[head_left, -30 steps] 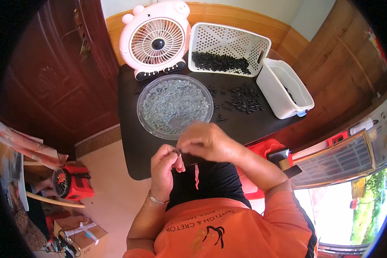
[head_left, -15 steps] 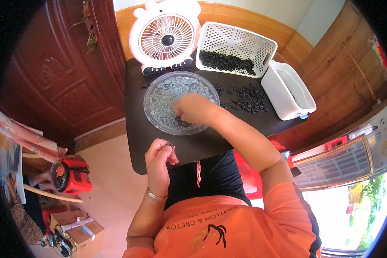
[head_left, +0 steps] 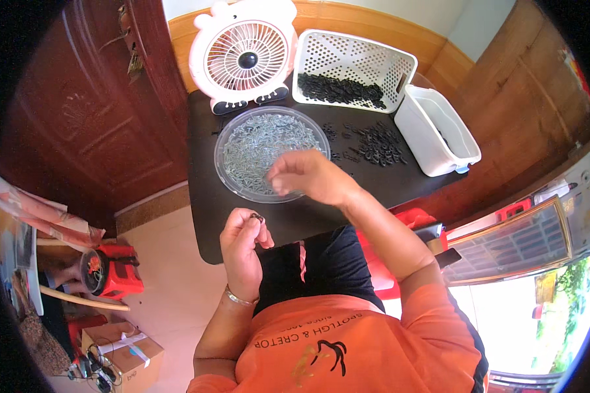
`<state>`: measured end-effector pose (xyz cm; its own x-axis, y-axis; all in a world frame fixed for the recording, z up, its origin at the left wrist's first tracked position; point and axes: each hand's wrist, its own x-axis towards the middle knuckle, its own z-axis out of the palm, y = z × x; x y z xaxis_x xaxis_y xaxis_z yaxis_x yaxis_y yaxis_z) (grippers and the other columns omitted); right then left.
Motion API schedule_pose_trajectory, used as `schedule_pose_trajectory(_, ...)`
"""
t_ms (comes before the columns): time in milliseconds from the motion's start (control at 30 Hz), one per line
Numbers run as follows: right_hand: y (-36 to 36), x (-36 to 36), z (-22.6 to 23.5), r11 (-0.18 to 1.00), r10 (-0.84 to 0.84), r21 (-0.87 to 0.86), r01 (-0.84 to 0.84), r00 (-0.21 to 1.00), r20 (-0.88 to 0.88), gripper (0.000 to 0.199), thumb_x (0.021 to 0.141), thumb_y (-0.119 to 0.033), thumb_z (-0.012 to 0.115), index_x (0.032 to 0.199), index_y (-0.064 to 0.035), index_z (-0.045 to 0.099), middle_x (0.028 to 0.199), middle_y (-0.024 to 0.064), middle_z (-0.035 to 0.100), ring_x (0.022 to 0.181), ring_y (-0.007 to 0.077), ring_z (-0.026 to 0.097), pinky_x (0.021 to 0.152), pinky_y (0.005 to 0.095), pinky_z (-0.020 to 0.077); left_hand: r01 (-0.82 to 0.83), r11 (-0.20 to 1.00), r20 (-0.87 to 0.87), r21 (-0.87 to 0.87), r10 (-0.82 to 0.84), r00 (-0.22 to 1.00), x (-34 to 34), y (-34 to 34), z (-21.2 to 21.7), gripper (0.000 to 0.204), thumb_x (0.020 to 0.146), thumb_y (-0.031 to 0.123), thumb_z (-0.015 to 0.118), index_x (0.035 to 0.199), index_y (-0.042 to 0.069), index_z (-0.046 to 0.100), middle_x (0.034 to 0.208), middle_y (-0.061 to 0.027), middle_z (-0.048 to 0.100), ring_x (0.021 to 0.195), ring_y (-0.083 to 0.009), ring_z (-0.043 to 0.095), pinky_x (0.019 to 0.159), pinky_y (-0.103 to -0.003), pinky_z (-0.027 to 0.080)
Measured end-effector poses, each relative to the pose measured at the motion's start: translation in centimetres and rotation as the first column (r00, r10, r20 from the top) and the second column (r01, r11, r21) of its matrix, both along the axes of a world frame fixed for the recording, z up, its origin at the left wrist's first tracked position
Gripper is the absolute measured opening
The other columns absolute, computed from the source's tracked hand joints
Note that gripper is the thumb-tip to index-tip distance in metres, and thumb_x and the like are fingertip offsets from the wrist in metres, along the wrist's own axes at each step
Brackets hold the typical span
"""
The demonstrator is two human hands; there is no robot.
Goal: The person assembles small fasteners by picking plastic clips from the table and metal pins from a tray and pressing them together by hand.
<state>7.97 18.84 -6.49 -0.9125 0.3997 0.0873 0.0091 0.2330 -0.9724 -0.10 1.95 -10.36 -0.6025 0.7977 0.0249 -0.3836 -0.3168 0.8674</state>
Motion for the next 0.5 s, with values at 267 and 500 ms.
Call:
schedule_pose_trajectory(267, -4.9, 2.4, -1.7, 0.884, -0.034, -0.463, -0.066, 0.979, -0.202, 0.014, 0.088, -0.013, 0.059, 0.085, -0.0001, 0.055, 0.074, 0.0058, 0.059, 0.066, 0.0120, 0.058, 0.061, 0.0251, 0.0485, 0.018, 0.996, -0.019, 0.083, -0.017, 1.000, 2.0, 1.2, 0.3, 0.016, 0.090, 0.016, 0.048, 0.080, 0.003, 0.047, 0.064, -0.0019, 0.045, 0.055, -0.0098, 0.044, 0.051, -0.022, 0.039)
schedule_pose_trajectory(500, -4.8, 3.3, -2.2, 0.886, -0.061, -0.461, -0.051, 0.973, -0.225, 0.014, 0.090, -0.013, 0.057, 0.084, 0.0001, 0.055, 0.071, 0.0052, 0.058, 0.065, 0.0115, 0.057, 0.061, 0.0245, 0.0482, 0.081, 0.995, -0.104, 0.057, -0.075, 0.992, 2.0, 1.6, -0.5, 0.017, 0.090, 0.017, 0.047, 0.079, 0.004, 0.046, 0.064, -0.0010, 0.044, 0.055, -0.0080, 0.042, 0.051, -0.022, 0.039)
